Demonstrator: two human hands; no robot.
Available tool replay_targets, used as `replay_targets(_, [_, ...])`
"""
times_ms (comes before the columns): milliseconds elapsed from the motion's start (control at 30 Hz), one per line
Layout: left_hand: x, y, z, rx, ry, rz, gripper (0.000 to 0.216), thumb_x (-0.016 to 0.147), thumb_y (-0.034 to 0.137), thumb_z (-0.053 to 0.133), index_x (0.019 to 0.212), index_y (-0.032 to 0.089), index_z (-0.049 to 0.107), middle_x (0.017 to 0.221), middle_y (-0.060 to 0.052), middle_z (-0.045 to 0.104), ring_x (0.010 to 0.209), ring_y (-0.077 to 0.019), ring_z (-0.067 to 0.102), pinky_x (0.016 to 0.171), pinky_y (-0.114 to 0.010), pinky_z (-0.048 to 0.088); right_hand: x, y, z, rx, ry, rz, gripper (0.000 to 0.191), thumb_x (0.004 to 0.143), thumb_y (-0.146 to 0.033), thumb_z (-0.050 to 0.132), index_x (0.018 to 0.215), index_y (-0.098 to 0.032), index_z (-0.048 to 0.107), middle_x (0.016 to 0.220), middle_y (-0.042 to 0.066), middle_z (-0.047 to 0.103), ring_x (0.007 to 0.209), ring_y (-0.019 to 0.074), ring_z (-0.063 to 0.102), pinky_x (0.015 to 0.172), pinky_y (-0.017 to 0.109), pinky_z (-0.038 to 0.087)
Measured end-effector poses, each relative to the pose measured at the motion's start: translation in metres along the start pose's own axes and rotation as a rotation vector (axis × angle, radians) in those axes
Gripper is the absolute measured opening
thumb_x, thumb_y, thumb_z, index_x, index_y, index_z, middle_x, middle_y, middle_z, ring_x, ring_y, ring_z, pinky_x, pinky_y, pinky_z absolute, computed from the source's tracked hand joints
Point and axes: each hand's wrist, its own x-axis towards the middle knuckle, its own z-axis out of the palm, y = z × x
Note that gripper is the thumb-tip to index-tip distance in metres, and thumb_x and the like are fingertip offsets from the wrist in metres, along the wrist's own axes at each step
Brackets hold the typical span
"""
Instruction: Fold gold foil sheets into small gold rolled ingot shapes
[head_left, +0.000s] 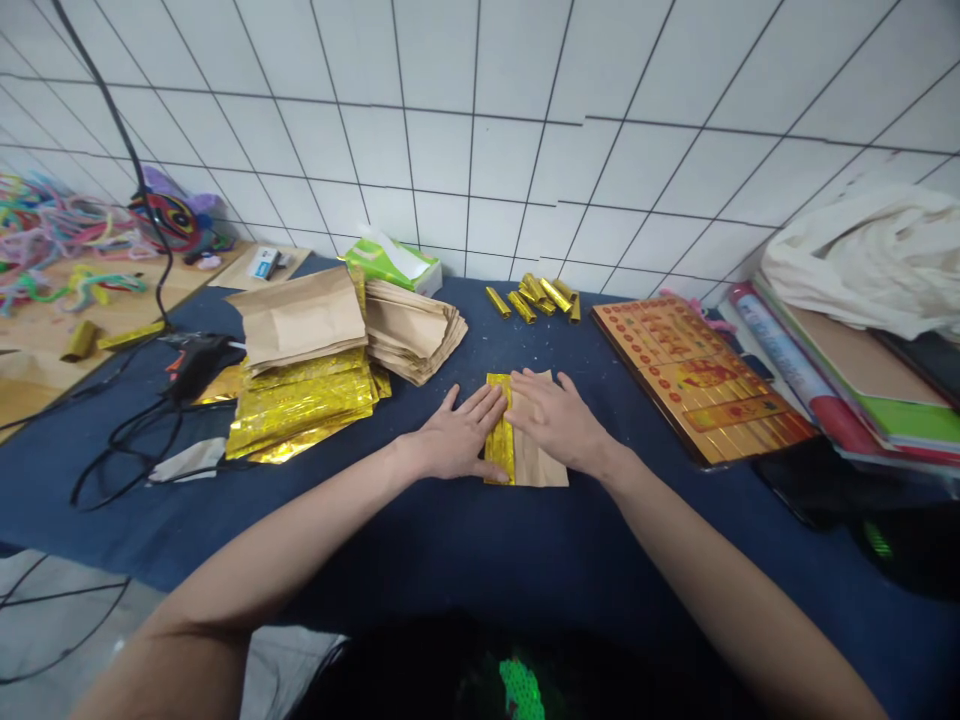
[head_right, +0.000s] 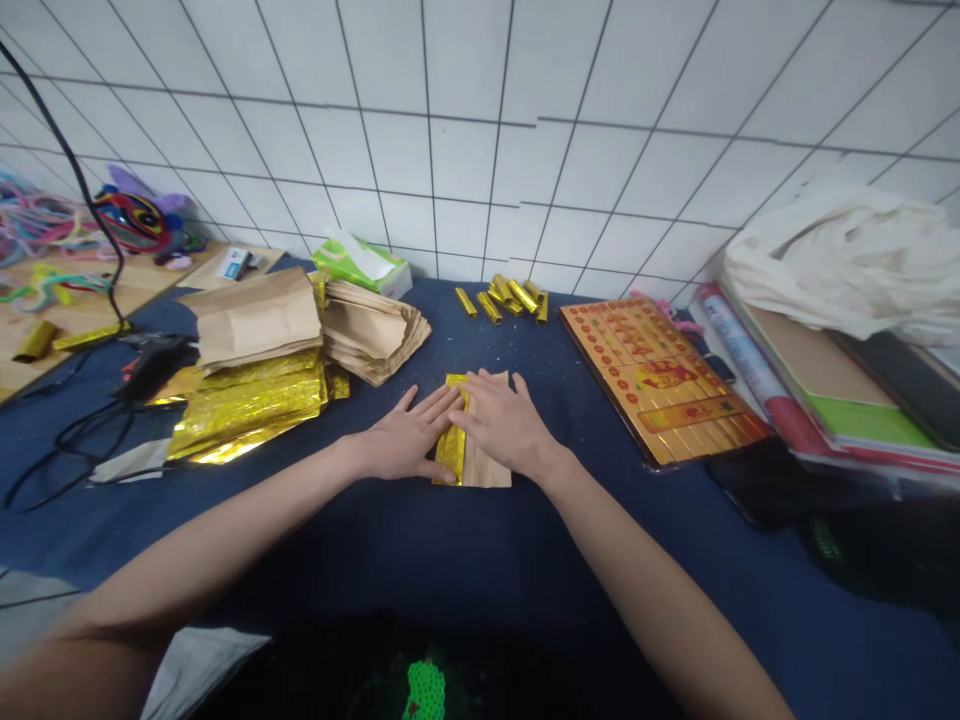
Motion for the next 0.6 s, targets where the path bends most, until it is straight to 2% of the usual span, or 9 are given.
replay_targets(100, [0.000, 0.000, -0.001, 0.001, 0.012, 0.011, 0.099, 0.073, 0.072, 0.042, 0.144, 0.012, 0.010, 0.151, -0.015, 0.007, 0.141, -0.0272, 0.000, 0.109, -0.055, -0.001, 0.008, -0.010, 0.004, -0.044, 0.072, -0.131, 0.033, 0.089, -0.030, 0.038, 0.109, -0.019, 0.061, 0.123, 0.007, 0.060, 0.121, 0.0234, 0.047, 0.105, 0.051, 0.021])
replay_targets(200, [0.001, 0.002, -0.003, 0.016, 0.012, 0.023, 0.095, 0.073, 0.071, 0.044, 0.143, 0.011, 0.017, 0.150, -0.017, 0.014, 0.140, -0.0278, 0.003, 0.109, -0.056, 0.001, 0.019, -0.013, 0.010, -0.050, 0.012, -0.180, 0.029, 0.089, -0.025, 0.038, 0.099, -0.018, 0.064, 0.113, 0.006, 0.065, 0.108, 0.0206, 0.057, 0.100, 0.045, 0.032])
replay_targets(267, [0.000, 0.005, -0.002, 0.042, 0.019, 0.019, 0.094, 0.074, 0.070, 0.044, 0.143, 0.010, 0.019, 0.150, -0.017, 0.014, 0.140, -0.0292, 0.004, 0.108, -0.057, 0.006, 0.025, -0.009, 0.013, -0.077, -0.033, -0.163, 0.029, 0.089, -0.026, 0.038, 0.098, -0.016, 0.064, 0.112, 0.009, 0.065, 0.108, 0.0211, 0.057, 0.097, 0.042, 0.037])
replay_targets(433, [-0.018, 0.026, 0.011, 0.180, 0.145, -0.013, 0.069, 0.088, 0.053, 0.034, 0.140, 0.008, 0.027, 0.147, -0.016, 0.025, 0.139, -0.0268, 0.017, 0.110, -0.053, 0.013, 0.031, 0.003, 0.015, -0.168, -0.110, -0.207, 0.036, 0.092, -0.024, 0.031, 0.107, -0.013, 0.062, 0.122, 0.011, 0.060, 0.120, 0.0198, 0.049, 0.100, 0.036, 0.037])
replay_targets(500, [-0.030, 0.034, 0.018, 0.200, 0.165, 0.037, 0.071, 0.088, 0.055, 0.034, 0.141, 0.008, 0.026, 0.148, -0.015, 0.025, 0.138, -0.0259, 0.018, 0.109, -0.052, 0.018, 0.027, 0.005, 0.016, -0.215, -0.137, -0.193, 0.039, 0.091, -0.028, 0.034, 0.117, -0.011, 0.057, 0.132, 0.013, 0.052, 0.126, 0.0216, 0.043, 0.103, 0.039, 0.033])
replay_targets(600, [-0.046, 0.041, 0.024, 0.208, 0.177, 0.098, 0.082, 0.081, 0.065, 0.037, 0.140, 0.009, 0.027, 0.147, -0.016, 0.025, 0.138, -0.0286, 0.019, 0.107, -0.055, 0.021, 0.018, 0.005, 0.020, -0.254, -0.168, -0.145, 0.054, 0.090, -0.040, 0.037, 0.132, -0.008, 0.043, 0.143, 0.014, 0.037, 0.133, 0.0237, 0.032, 0.107, 0.045, 0.027])
